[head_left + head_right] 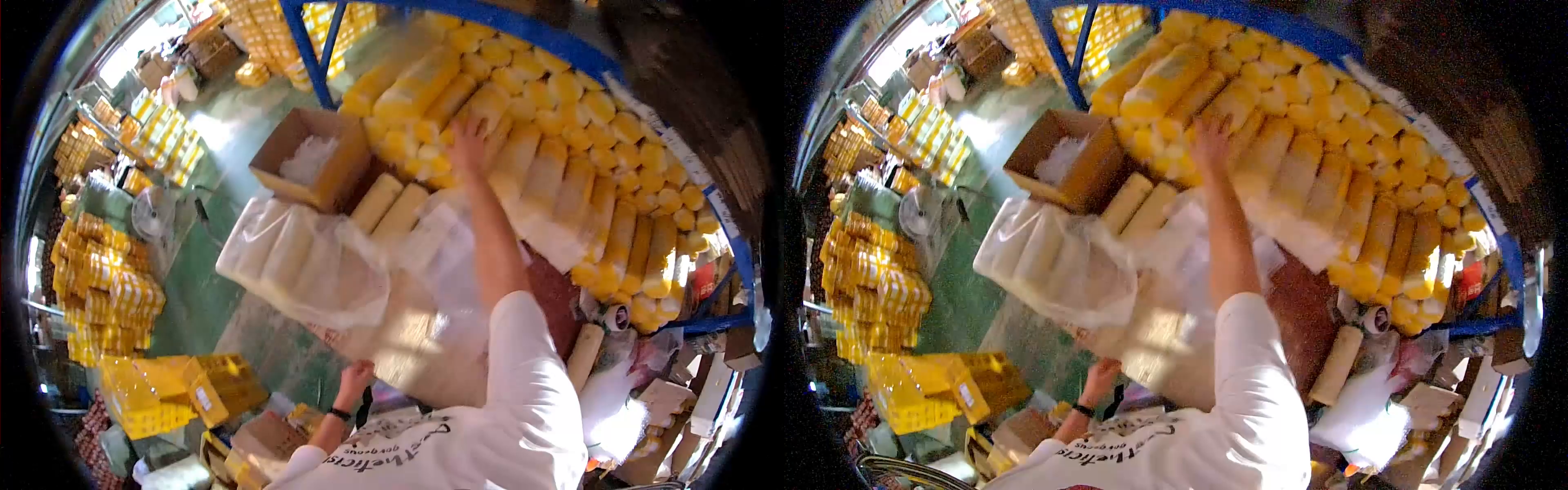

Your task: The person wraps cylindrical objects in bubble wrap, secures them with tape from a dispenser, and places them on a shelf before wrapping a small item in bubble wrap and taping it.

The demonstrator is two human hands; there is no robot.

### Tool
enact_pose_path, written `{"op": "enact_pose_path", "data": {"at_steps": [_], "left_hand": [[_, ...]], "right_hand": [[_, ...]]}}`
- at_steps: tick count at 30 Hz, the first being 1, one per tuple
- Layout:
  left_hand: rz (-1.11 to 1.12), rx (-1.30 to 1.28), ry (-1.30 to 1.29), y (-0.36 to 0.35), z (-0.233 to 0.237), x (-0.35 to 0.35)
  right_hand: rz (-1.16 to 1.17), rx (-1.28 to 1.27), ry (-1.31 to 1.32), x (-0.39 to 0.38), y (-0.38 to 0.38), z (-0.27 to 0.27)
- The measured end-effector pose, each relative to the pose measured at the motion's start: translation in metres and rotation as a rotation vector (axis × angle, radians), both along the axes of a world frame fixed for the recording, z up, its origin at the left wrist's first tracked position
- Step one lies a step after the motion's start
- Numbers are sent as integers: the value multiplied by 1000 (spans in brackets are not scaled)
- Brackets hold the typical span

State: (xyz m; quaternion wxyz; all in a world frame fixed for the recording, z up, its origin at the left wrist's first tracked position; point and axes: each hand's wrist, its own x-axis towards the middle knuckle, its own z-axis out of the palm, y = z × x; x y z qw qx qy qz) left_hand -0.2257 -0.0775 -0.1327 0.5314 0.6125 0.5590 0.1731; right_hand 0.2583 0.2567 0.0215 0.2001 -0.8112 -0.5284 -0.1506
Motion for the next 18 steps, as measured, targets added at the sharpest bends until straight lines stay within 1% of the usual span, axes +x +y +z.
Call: {"op": "enact_pose_path", "data": {"at_steps": [2,4,5,7,8,10,12,13,15,16,17,18], "left_hand": [[109,-6,-134,21,36,6],[176,-45,-114,38,42,13],[155,4,-138,47,34,17],[111,94,-185,53,14,27],[42,77,-188,56,15,35],[-92,41,-189,63,20,53],[-174,43,-255,62,17,73],[-213,47,-289,61,15,78],[-314,-7,-267,61,16,87],[-373,-36,-259,59,19,94],[-356,-29,-212,53,23,101],[-345,-19,-164,48,46,113]], "right_hand": [[244,198,-33,14,-18,-2],[320,227,92,20,-60,-8],[356,256,146,16,-79,-9],[266,69,305,-16,-152,-38],[343,-33,102,-15,-184,-102],[342,-533,240,-45,-255,-164],[294,-655,7,-97,-315,-159],[324,-496,-30,-105,-328,-169],[215,-705,435,-101,-324,-178],[216,-541,486,-100,-327,-178],[208,-375,536,-102,-333,-179],[194,-204,579,-107,-336,-172]]}}
